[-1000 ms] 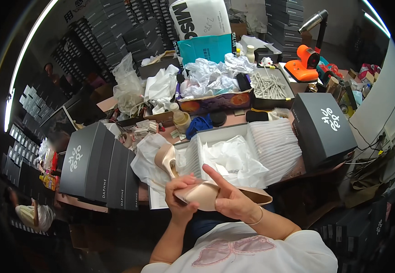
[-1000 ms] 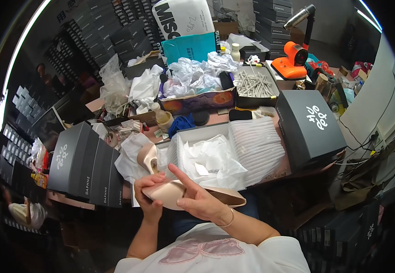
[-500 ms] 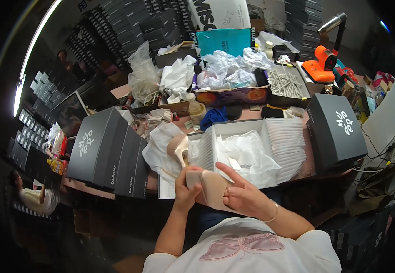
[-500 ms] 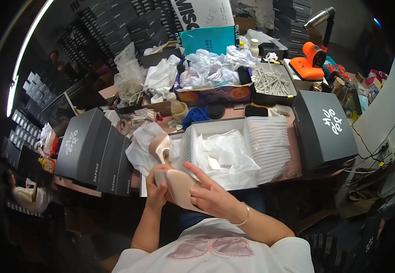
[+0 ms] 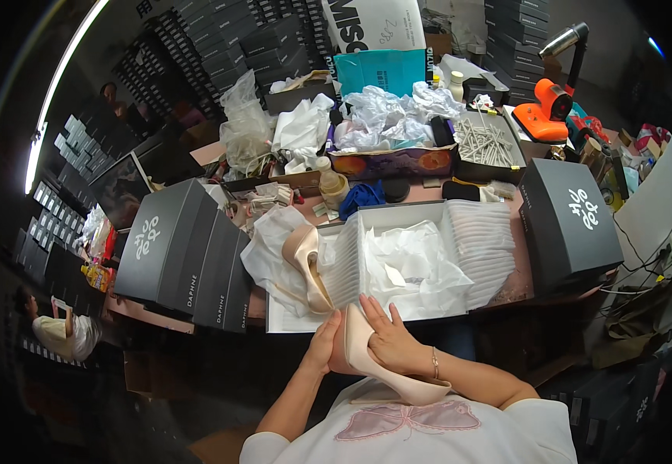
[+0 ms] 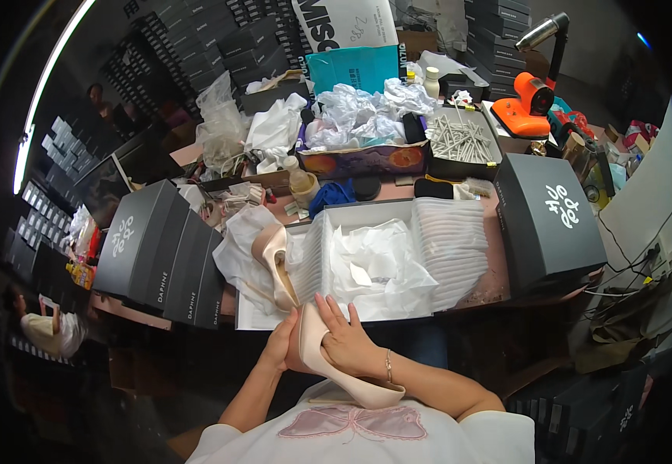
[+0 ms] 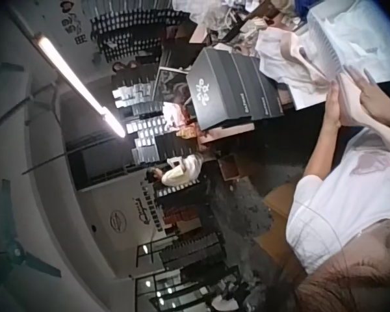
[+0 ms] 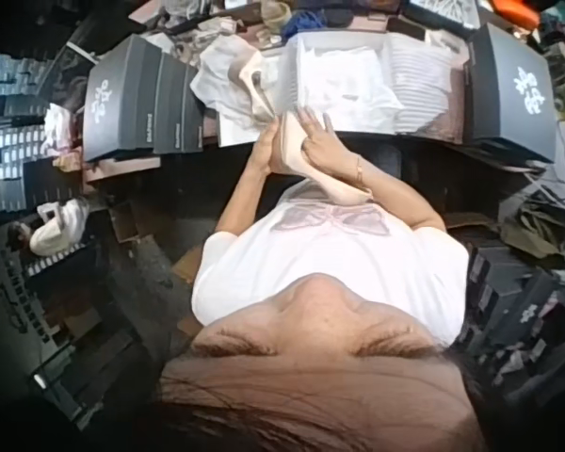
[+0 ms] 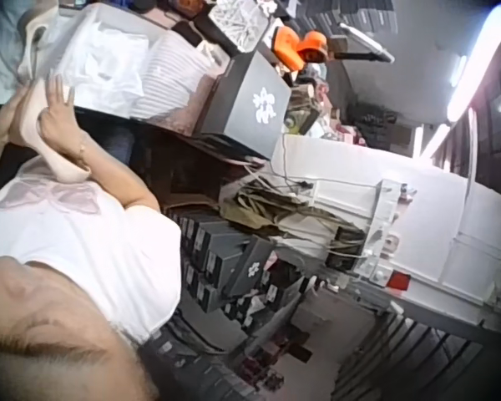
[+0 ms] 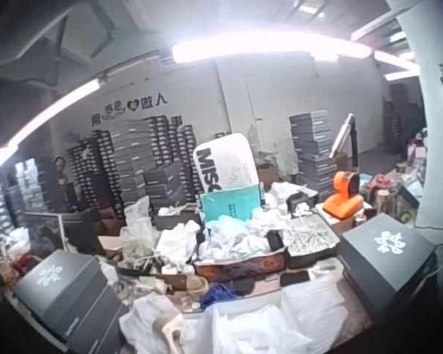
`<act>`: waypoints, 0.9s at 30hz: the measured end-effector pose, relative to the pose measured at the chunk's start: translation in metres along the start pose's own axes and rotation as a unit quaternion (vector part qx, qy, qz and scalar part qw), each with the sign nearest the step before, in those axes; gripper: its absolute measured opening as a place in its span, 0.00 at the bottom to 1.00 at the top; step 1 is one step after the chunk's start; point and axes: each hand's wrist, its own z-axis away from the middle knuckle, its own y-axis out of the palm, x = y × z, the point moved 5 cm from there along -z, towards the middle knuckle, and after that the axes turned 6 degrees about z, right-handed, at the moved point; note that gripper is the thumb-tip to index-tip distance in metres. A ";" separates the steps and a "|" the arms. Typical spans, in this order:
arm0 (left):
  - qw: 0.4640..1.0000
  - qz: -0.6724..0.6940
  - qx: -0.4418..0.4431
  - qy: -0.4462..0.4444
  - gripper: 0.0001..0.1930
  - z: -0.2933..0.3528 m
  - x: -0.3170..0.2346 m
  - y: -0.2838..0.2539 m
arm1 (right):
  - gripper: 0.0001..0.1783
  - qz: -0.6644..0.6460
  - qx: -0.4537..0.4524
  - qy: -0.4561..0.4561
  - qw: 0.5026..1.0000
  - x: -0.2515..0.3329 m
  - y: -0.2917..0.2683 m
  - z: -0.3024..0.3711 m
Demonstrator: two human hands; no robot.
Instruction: Packing high-heeled shoes into boxes, including wrapping them in tissue paper and adding silica gel.
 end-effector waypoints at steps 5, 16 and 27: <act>0.994 -0.077 -0.057 0.048 0.24 0.016 -0.009 -0.017 | 0.19 0.016 0.082 0.007 0.996 0.002 0.027 -0.010; 0.996 -0.077 0.013 0.033 0.23 0.023 -0.004 0.004 | 0.32 -0.127 0.049 -0.005 0.991 0.004 0.012 0.015; 0.993 -0.042 -0.057 0.098 0.21 0.041 0.001 -0.014 | 0.19 -0.141 0.076 -0.217 0.963 0.022 -0.013 0.030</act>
